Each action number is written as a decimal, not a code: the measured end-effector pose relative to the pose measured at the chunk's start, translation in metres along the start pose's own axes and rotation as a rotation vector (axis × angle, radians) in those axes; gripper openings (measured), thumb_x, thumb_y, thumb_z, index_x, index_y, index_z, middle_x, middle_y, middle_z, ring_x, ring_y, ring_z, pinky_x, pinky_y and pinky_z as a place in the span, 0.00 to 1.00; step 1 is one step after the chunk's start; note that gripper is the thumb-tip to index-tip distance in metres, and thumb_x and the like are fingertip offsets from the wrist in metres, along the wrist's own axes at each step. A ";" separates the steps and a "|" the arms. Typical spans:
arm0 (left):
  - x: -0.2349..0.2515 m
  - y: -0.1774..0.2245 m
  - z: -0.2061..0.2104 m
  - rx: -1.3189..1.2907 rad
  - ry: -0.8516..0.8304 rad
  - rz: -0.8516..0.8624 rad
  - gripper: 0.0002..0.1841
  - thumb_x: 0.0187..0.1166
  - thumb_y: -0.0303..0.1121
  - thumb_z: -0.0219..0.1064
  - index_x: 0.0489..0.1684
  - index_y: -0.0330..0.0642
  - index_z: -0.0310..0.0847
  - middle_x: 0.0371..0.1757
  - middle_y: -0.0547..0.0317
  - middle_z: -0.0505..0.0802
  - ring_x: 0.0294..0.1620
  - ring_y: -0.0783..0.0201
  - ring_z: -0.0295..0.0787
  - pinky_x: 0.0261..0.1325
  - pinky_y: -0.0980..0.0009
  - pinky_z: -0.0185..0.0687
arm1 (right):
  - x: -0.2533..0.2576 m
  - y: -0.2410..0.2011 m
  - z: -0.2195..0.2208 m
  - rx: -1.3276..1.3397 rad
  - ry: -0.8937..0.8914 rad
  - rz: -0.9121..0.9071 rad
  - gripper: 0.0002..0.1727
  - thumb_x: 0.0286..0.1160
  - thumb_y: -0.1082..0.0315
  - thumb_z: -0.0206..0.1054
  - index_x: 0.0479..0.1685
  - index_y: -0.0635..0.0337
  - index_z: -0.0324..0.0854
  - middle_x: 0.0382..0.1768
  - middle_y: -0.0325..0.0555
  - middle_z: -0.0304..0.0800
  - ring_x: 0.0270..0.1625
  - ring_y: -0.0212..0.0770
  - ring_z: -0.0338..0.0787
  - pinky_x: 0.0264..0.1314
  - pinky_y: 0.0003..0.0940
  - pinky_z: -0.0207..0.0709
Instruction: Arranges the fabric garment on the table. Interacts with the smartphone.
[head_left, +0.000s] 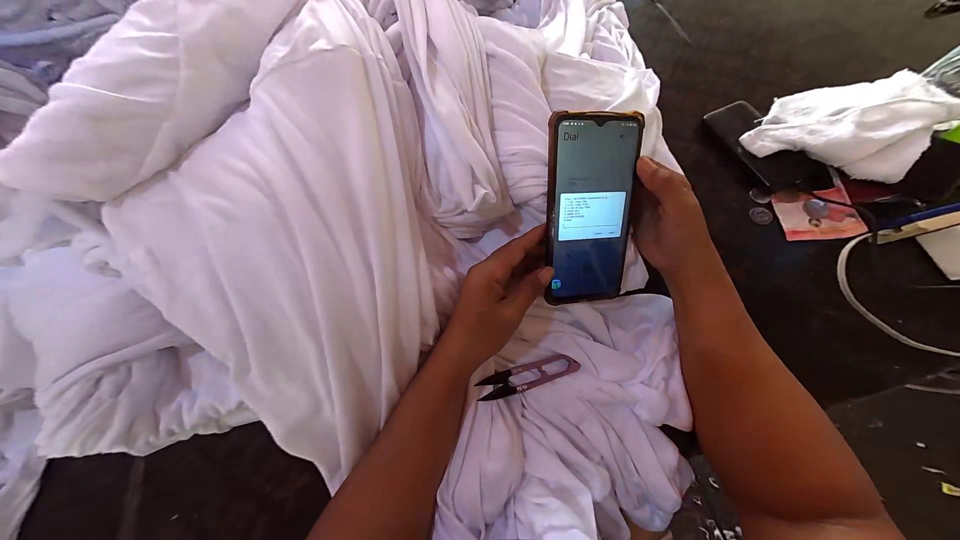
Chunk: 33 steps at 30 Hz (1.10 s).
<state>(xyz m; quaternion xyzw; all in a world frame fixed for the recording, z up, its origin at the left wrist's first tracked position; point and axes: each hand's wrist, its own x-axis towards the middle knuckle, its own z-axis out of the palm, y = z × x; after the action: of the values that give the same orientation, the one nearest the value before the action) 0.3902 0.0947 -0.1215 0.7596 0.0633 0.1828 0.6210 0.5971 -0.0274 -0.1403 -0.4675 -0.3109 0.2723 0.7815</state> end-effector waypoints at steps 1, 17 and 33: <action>0.000 0.000 0.000 0.009 -0.003 -0.003 0.26 0.84 0.22 0.60 0.83 0.32 0.67 0.65 0.53 0.90 0.58 0.70 0.90 0.64 0.74 0.86 | 0.001 0.000 -0.004 0.014 -0.032 0.013 0.19 0.90 0.62 0.47 0.47 0.49 0.87 0.42 0.29 0.95 0.48 0.25 0.93 0.55 0.26 0.88; -0.001 0.001 -0.001 0.042 -0.015 0.020 0.24 0.84 0.22 0.59 0.81 0.30 0.68 0.65 0.54 0.90 0.59 0.70 0.90 0.66 0.72 0.85 | 0.014 0.010 -0.034 0.249 -0.295 0.039 0.12 0.86 0.61 0.61 0.54 0.50 0.90 0.47 0.33 0.97 0.51 0.27 0.94 0.58 0.26 0.88; -0.002 0.002 -0.001 0.050 -0.024 0.038 0.24 0.84 0.21 0.59 0.81 0.30 0.68 0.66 0.55 0.89 0.60 0.70 0.89 0.66 0.71 0.86 | 0.019 0.012 -0.038 0.308 -0.342 0.049 0.11 0.85 0.63 0.62 0.53 0.51 0.90 0.48 0.34 0.97 0.52 0.29 0.94 0.59 0.28 0.87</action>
<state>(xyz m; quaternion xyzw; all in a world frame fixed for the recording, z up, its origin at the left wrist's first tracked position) 0.3878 0.0945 -0.1201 0.7780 0.0459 0.1838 0.5990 0.6364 -0.0306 -0.1606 -0.2971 -0.3818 0.4109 0.7728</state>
